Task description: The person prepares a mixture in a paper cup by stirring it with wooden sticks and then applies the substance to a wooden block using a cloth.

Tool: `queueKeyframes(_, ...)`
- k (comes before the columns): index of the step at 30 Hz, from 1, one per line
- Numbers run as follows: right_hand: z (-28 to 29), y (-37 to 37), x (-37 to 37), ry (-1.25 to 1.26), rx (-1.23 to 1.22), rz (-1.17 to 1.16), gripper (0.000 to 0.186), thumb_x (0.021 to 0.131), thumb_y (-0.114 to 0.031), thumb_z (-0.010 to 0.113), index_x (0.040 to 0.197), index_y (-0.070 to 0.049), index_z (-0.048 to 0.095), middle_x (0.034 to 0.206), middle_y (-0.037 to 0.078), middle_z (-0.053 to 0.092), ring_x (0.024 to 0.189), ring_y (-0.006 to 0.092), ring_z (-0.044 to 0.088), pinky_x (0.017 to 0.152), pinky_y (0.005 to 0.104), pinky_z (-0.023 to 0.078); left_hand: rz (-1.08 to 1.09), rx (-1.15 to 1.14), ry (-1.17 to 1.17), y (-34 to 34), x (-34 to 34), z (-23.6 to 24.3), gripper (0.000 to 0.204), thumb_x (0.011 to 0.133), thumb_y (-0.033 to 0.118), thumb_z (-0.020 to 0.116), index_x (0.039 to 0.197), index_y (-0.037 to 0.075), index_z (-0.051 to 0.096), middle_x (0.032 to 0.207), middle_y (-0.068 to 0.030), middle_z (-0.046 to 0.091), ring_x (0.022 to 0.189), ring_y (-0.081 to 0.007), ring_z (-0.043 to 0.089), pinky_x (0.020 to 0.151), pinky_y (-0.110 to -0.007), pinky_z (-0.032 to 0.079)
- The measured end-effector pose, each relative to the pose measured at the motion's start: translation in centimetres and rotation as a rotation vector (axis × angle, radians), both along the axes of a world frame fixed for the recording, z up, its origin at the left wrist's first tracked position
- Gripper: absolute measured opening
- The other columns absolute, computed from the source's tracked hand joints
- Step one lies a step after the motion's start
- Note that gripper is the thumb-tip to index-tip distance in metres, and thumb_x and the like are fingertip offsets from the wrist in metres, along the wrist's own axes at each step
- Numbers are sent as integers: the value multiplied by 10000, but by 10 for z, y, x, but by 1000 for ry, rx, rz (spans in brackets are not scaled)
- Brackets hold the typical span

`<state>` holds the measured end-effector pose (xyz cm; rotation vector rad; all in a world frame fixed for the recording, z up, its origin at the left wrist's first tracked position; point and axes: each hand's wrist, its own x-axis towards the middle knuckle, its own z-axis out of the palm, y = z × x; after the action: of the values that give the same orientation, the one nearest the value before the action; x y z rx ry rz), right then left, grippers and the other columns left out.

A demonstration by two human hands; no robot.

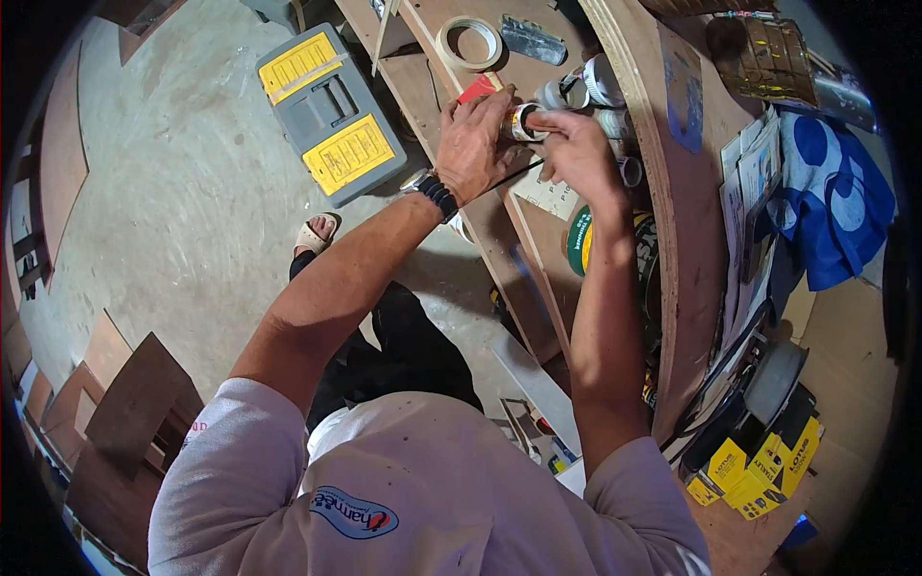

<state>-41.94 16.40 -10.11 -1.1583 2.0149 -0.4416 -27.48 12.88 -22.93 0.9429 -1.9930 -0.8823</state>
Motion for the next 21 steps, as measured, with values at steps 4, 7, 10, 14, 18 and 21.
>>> queueKeyframes(4,6,-15,6,50,281,143,449,862,-4,533,1284,29,685,872,147,740,592,188,710,530,295,533,-12,16,-44,-3,2,-1,921,744,186,853,1550,84,418,1350,-156,644,1283,-359,564,1174,-566,329)
queueKeyframes(7,0,-23,-3,7,368,202,462,838,-6,545,1280,41,673,876,175,736,626,232,748,521,326,547,-26,-14,-50,-5,-2,1,896,756,177,832,1545,91,415,1305,-106,669,1263,-334,569,1149,-601,326)
queueKeyframes(10,-10,-30,-3,31,420,265,474,821,4,553,1280,42,666,885,182,737,652,254,765,511,348,559,-20,-32,-36,-5,-2,0,883,761,168,819,1541,97,412,1275,-75,684,1245,-320,575,1137,-615,325)
queueKeyframes(14,-15,-36,-2,92,458,266,463,824,10,572,1275,36,673,904,185,739,647,258,762,511,351,568,-6,-26,-46,-6,-1,-1,885,757,166,819,1539,100,409,1260,-67,690,1234,-319,579,1137,-612,324)
queueKeyframes(18,-15,-29,-5,139,369,227,398,858,5,617,1245,21,710,882,174,738,641,236,758,527,341,574,-2,-12,-74,-6,-1,0,880,784,230,839,1550,91,428,1310,-151,665,1264,-341,580,1151,-575,347)
queueKeyframes(21,-6,-16,-2,112,160,96,356,884,-18,661,1232,-4,735,854,134,743,649,182,740,535,297,552,10,1,-55,-8,-1,-1,879,799,241,840,1556,91,418,1321,-148,663,1261,-345,581,1147,-562,351)
